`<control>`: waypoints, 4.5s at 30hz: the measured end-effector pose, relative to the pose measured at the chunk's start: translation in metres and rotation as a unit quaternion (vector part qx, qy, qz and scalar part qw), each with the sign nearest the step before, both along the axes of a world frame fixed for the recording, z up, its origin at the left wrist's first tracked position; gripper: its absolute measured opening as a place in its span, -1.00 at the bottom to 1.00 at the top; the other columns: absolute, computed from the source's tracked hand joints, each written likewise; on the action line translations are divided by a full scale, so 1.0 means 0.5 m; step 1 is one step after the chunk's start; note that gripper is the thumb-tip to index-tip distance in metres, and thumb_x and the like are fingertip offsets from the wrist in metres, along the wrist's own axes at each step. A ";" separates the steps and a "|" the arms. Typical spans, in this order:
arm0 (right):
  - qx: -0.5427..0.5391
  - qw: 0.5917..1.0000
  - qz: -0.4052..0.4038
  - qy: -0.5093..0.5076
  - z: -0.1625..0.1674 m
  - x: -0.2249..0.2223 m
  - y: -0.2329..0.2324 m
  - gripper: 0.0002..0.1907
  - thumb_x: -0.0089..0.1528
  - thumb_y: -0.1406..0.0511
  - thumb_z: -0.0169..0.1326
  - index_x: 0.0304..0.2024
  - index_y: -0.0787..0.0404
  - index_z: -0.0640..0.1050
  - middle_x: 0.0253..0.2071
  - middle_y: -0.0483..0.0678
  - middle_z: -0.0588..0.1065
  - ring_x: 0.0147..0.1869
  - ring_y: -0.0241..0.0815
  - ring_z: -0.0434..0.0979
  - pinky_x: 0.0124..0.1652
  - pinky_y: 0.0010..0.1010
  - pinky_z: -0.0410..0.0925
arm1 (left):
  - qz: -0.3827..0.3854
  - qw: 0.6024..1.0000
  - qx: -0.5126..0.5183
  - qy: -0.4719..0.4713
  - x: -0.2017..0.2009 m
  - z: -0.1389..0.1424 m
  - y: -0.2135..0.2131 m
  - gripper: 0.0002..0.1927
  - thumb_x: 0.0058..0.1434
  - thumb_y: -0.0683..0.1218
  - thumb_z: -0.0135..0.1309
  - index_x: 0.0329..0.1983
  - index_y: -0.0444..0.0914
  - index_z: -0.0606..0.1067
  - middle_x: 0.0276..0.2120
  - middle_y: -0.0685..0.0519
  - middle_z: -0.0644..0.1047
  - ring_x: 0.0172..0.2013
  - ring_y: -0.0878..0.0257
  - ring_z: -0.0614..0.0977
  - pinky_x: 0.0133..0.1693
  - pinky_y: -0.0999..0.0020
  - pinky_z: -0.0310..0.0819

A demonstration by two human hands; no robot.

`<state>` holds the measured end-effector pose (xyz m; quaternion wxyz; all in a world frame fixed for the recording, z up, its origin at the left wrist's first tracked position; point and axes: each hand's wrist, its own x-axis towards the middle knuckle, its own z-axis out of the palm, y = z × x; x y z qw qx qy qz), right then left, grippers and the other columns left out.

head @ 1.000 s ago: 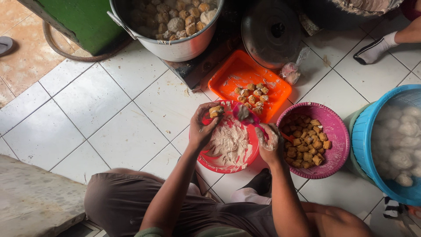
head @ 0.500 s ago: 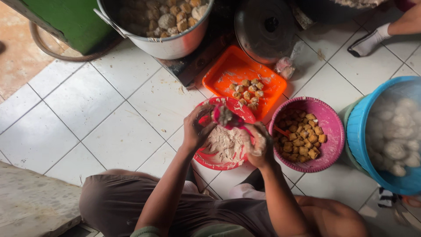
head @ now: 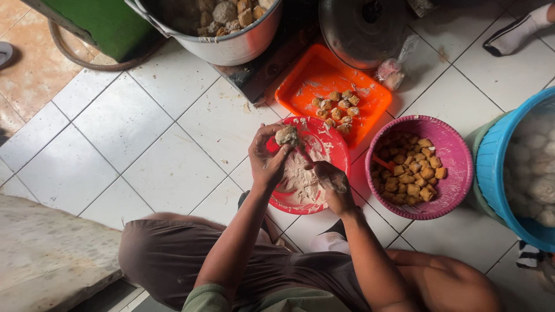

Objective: The person scoops a white paste from a red bowl using a pink spatula and spreads it over small brown food items held in their left hand. They then place the coated items into an orange tray. The process is repeated continuously.

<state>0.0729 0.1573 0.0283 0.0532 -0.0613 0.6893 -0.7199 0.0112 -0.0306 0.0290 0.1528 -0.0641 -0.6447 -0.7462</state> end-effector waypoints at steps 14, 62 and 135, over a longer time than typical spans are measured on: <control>-0.201 0.955 -0.105 -0.190 -0.070 -0.028 0.064 -0.55 0.46 0.03 -0.11 -0.06 0.28 0.54 -0.50 -0.27 0.30 -0.51 -0.46 0.15 -0.49 -0.56 0.09 | -0.135 0.977 0.072 -0.147 -0.073 -0.061 0.025 -0.57 0.18 -0.32 0.08 0.13 -0.27 0.37 0.16 0.18 0.42 0.16 0.33 0.55 0.21 0.37 0.49; 0.073 0.952 -0.295 -0.039 -0.211 -0.105 0.235 -0.70 0.18 0.40 0.40 -0.39 0.22 0.45 -0.44 -0.27 0.37 -0.40 -0.41 0.32 -0.34 -0.49 0.32 | -0.217 0.945 0.077 -0.232 -0.027 -0.221 0.133 -0.59 0.50 -0.07 -0.07 0.38 -0.23 0.33 0.21 -0.04 0.52 0.23 0.21 0.53 0.25 0.29 0.36; 0.004 0.992 -0.130 0.002 -0.130 -0.090 0.019 -0.87 0.32 0.38 0.20 -0.14 0.29 0.52 -0.28 -0.16 0.54 -0.26 -0.47 0.45 -0.25 -0.59 0.35 | -0.102 0.919 0.276 -0.265 0.045 -0.103 0.116 -0.59 0.34 -0.22 -0.07 0.26 -0.28 0.35 0.06 0.04 0.53 0.03 0.31 0.60 0.04 0.40 0.55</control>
